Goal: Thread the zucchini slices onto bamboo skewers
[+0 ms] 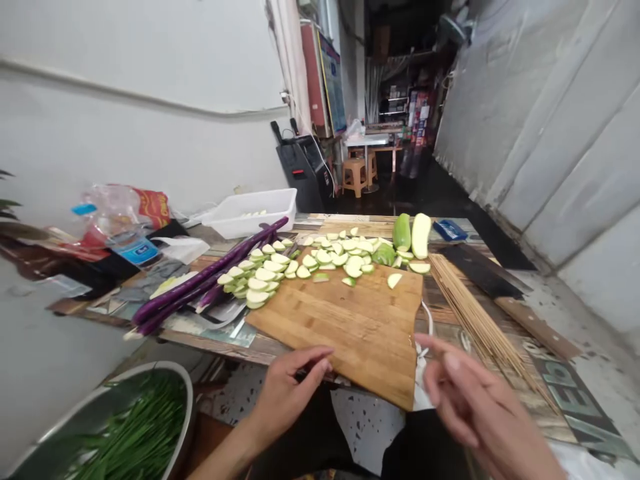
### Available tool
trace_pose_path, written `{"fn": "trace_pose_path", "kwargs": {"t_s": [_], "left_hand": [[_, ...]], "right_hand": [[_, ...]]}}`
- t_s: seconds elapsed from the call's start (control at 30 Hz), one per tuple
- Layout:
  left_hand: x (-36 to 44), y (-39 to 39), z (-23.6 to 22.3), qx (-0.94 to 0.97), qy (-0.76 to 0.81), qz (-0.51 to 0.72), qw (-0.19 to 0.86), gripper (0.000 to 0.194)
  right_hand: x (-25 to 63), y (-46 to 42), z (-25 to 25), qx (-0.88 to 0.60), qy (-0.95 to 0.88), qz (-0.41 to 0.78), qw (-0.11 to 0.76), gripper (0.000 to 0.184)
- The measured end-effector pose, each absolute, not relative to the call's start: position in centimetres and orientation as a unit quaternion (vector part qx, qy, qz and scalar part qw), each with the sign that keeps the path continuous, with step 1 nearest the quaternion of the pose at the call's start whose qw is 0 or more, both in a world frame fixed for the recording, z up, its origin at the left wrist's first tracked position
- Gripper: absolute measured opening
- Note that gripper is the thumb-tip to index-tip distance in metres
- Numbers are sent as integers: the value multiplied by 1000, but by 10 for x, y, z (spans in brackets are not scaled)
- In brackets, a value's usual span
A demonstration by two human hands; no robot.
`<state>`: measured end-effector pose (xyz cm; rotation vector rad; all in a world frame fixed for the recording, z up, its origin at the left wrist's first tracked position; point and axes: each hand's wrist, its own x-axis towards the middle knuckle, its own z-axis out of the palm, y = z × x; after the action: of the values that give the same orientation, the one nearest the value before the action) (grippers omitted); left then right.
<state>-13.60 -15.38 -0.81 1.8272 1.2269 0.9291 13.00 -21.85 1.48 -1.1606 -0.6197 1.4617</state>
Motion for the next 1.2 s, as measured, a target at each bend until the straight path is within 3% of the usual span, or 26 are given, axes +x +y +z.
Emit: {"fn": "trace_pose_path", "kwargs": {"t_s": [0.1,0.33,0.43,0.53,0.67,1.2], "left_hand": [[-151,-123,-3,721,505,373,293,26],[-147,-15,13,781,543,301,65,29],[-131,17,15,775,581,249,9,41],[-120,39,16,790,585,183,9,49],[-118,54,17,823,550,137,23,38],[-130,41,17,796,530,254,144,39]], "right_hand": [[81,-192,21,-450,-281,702,475,29],[58,-150,-3,-379,-225,742,505,21],[56,-151,-11,-350,-213,742,530,18],[54,-153,-13,-340,-215,733,548,16],[54,-154,-13,-327,-224,733,553,18],[55,-157,-17,-280,-215,729,586,20]]}}
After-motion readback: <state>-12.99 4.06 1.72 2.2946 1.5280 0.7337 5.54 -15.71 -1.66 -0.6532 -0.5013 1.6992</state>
